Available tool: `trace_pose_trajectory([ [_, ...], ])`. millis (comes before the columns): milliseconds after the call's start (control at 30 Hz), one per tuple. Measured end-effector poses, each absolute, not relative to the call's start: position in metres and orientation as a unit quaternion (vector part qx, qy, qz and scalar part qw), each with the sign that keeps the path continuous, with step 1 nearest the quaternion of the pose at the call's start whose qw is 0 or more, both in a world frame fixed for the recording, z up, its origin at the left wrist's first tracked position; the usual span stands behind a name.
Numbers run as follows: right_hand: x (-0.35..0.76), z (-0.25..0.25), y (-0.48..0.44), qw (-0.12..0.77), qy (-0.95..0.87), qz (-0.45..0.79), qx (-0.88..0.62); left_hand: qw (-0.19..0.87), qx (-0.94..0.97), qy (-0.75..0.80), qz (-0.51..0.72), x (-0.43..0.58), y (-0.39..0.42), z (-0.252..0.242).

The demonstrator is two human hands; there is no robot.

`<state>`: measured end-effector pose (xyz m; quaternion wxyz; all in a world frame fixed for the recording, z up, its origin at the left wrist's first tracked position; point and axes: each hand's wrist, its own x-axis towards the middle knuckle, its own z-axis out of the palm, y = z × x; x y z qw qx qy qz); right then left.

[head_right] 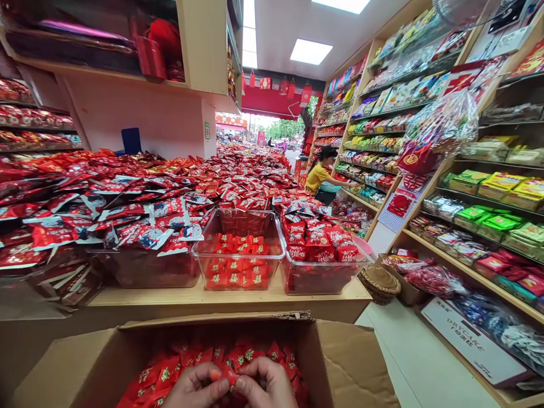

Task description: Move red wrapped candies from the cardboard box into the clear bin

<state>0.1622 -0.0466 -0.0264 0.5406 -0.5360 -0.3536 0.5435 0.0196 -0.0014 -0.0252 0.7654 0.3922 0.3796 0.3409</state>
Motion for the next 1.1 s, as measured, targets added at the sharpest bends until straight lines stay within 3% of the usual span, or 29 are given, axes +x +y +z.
trace_pose_trajectory([
  [267,0.166,-0.014,-0.044,0.538,-0.345,0.585,-0.500,0.809,0.273,0.378,0.357,0.025,-0.005,-0.027],
  [700,0.160,-0.025,-0.047,0.552,-0.358,0.550,-0.515,0.705,0.403,0.389,0.435,0.025,-0.008,-0.009],
  [1100,0.162,-0.013,-0.050,0.565,-0.364,0.522,-0.525,0.766,0.318,0.381,0.409,0.026,-0.006,-0.008],
])
